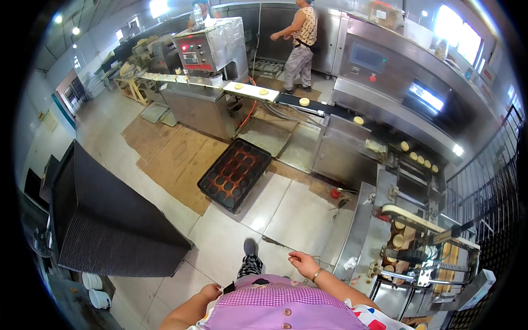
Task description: The person brushes a liquid onto rows of circular pastries on a tray using a brush, then lifts the tray and slides it into a tall metal rack. The person also picks up a dark tray from the floor and slides it into an industrial oven.
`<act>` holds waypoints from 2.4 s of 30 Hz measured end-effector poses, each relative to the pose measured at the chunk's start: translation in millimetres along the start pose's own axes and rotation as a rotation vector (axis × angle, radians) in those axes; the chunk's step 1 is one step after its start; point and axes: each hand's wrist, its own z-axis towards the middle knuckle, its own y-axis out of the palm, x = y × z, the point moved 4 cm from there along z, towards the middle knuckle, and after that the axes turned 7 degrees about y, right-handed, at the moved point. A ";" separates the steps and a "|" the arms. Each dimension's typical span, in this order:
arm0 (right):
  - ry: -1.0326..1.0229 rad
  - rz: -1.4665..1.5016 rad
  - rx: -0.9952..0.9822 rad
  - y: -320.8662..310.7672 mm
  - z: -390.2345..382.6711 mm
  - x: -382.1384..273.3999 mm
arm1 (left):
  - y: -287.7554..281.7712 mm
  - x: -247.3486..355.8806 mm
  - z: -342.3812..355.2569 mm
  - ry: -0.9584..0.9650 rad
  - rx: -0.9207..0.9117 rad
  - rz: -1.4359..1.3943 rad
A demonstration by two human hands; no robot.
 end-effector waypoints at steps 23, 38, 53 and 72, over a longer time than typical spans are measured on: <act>0.465 0.015 0.104 -23.0 371.8 -46.3 | -250.6 170.9 604.4 0.165 0.032 0.024; 0.518 0.026 0.068 -65.1 496.4 36.0 | -166.8 135.4 771.5 -0.003 -0.078 0.355; 0.327 0.182 -0.039 -32.6 557.9 24.3 | -202.5 178.1 704.6 0.162 -0.100 0.283; 0.526 0.170 0.023 -57.1 522.5 62.0 | -187.5 147.3 754.2 -0.012 -0.134 0.416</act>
